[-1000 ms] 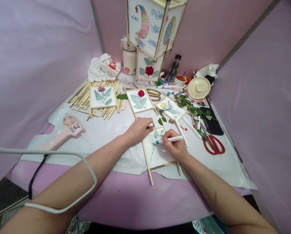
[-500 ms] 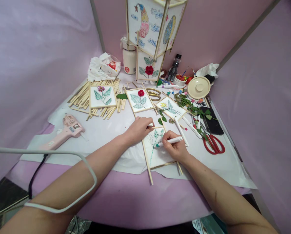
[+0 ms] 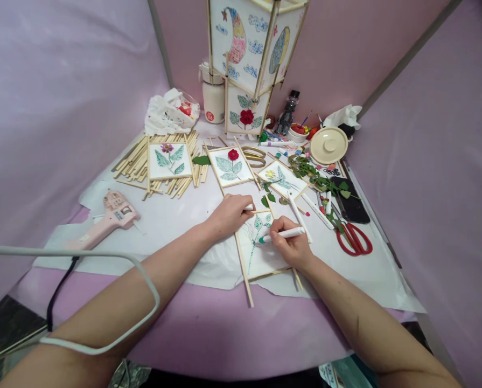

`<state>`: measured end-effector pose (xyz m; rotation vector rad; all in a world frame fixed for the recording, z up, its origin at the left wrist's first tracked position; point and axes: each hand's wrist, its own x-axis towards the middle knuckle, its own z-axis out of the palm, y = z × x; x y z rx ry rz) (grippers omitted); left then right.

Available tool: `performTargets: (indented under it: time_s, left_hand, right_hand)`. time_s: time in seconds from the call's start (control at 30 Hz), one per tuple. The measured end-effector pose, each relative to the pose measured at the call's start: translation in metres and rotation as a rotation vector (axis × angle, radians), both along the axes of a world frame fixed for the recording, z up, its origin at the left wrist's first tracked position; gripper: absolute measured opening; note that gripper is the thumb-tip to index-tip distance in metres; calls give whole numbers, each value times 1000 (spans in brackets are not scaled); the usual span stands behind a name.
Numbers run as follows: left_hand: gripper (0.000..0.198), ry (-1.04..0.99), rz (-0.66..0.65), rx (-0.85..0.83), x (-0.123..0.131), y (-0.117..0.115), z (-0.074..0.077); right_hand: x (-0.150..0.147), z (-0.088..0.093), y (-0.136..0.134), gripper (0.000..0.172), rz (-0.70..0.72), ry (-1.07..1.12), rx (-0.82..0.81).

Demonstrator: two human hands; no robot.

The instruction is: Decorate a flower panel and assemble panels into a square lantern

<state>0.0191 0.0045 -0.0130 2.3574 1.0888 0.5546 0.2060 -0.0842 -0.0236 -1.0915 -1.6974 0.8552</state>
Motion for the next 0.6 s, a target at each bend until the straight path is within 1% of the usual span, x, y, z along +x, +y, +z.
performTargets:
  time_s: [0.13,0.3,0.37,0.6]
  left_hand:
    - [5,-6,0,9,0,0,-2]
    - [4,-6,4,-12,0,0,-1]
    - [4,-6,7,-13,1,0,0]
    - [4,-2,10,-20,1,-1,1]
  right_hand:
    - [0,0,0,15,24,1,4]
    - [2,-5,0,14,-84,77,-20]
    - [2,-6,1,14,-101,84,-34]
    - [-1,-2,2,14,-69,23,-7]
